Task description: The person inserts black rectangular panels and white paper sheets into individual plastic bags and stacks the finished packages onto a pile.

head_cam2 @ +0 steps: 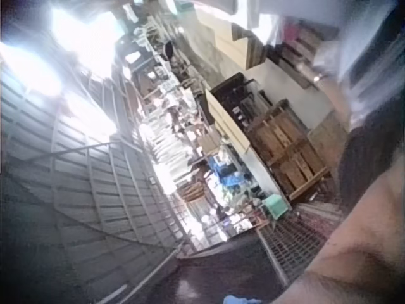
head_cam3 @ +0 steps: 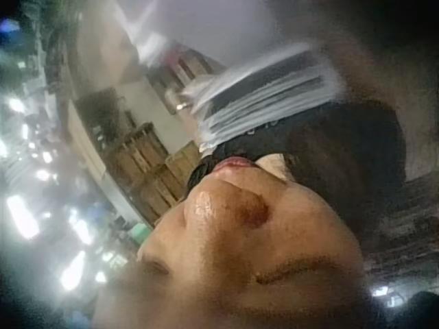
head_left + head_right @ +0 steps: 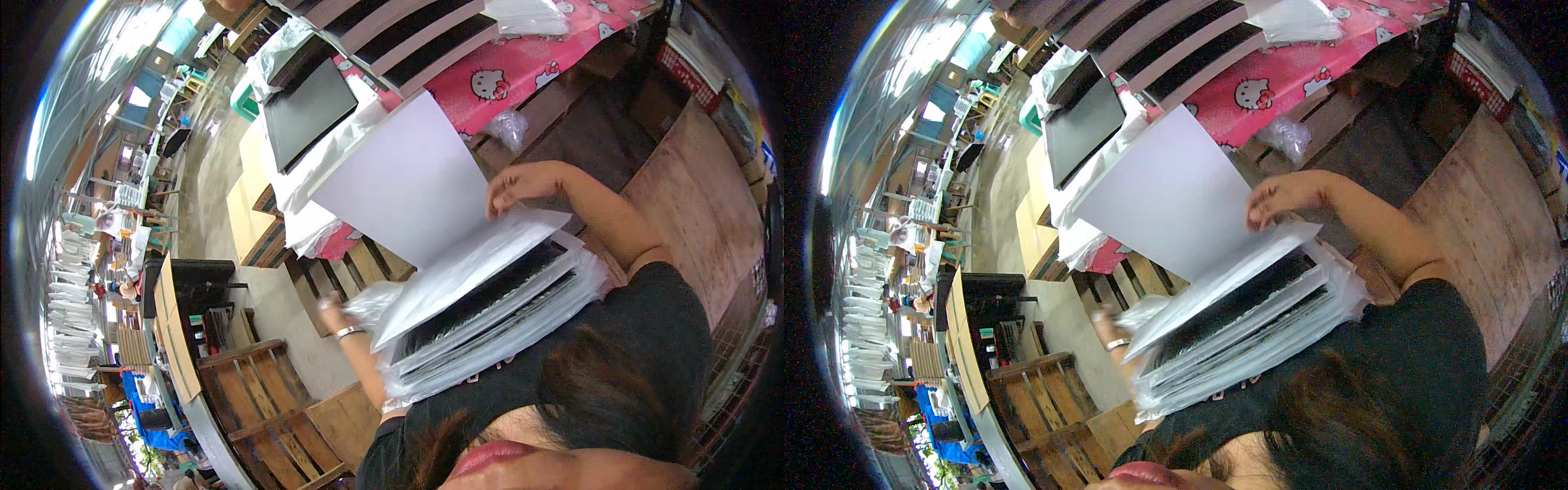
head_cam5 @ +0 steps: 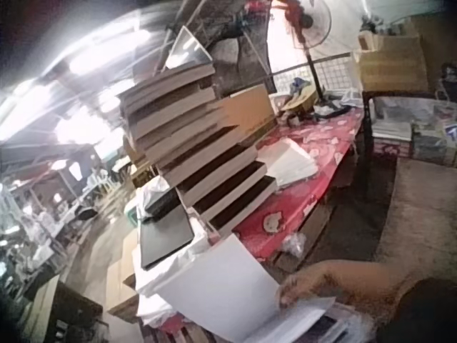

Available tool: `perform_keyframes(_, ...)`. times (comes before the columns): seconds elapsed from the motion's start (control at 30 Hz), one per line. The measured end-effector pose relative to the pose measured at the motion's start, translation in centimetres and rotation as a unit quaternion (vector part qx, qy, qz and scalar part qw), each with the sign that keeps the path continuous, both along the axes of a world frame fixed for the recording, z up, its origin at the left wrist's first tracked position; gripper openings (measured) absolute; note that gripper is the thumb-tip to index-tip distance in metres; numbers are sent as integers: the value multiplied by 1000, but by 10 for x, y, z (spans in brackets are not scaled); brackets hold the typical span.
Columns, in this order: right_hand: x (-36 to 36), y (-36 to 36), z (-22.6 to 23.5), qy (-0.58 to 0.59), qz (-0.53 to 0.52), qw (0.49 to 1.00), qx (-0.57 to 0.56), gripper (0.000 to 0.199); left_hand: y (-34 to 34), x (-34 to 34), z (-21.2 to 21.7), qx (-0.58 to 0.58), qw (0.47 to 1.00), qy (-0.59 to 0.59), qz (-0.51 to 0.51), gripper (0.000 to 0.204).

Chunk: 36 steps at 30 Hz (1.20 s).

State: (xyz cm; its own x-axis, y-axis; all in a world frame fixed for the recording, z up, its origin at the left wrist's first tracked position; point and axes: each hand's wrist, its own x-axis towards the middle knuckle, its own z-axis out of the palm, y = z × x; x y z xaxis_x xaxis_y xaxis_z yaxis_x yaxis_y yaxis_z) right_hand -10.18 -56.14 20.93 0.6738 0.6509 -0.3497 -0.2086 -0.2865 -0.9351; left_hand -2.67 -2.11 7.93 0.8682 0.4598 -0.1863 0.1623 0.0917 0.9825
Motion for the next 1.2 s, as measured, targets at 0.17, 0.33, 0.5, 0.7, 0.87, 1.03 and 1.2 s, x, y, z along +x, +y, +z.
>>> perform_keyframes(0.17, 2, 41, -34, -124, 176, 965, -151, 48, -81, -21, 217, 45, 966, -247, -63, 30)
perform_keyframes(0.33, 50, 113, 56, -425, -59, 903, 19, 65, -178, -47, 263, -60, 893, -254, -365, 31)
perform_keyframes(0.5, 46, 121, 144, -322, -153, 927, 120, 60, -228, -41, 273, -166, 864, -261, -398, 48)
perform_keyframes(0.7, 62, 104, 140, -236, -166, 930, 226, 20, -234, -40, 275, -118, 919, -230, -297, 52)
perform_keyframes(0.87, 74, 113, 128, -247, -259, 911, 207, 11, -233, -32, 261, -108, 918, -252, -287, 48)
perform_keyframes(1.03, 69, 133, 131, -325, -327, 830, 315, 8, -245, -39, 252, -126, 922, -196, -308, 48)
perform_keyframes(1.2, 46, 141, 134, -234, -348, 844, 334, 18, -240, -46, 254, -120, 920, -179, -327, 44)
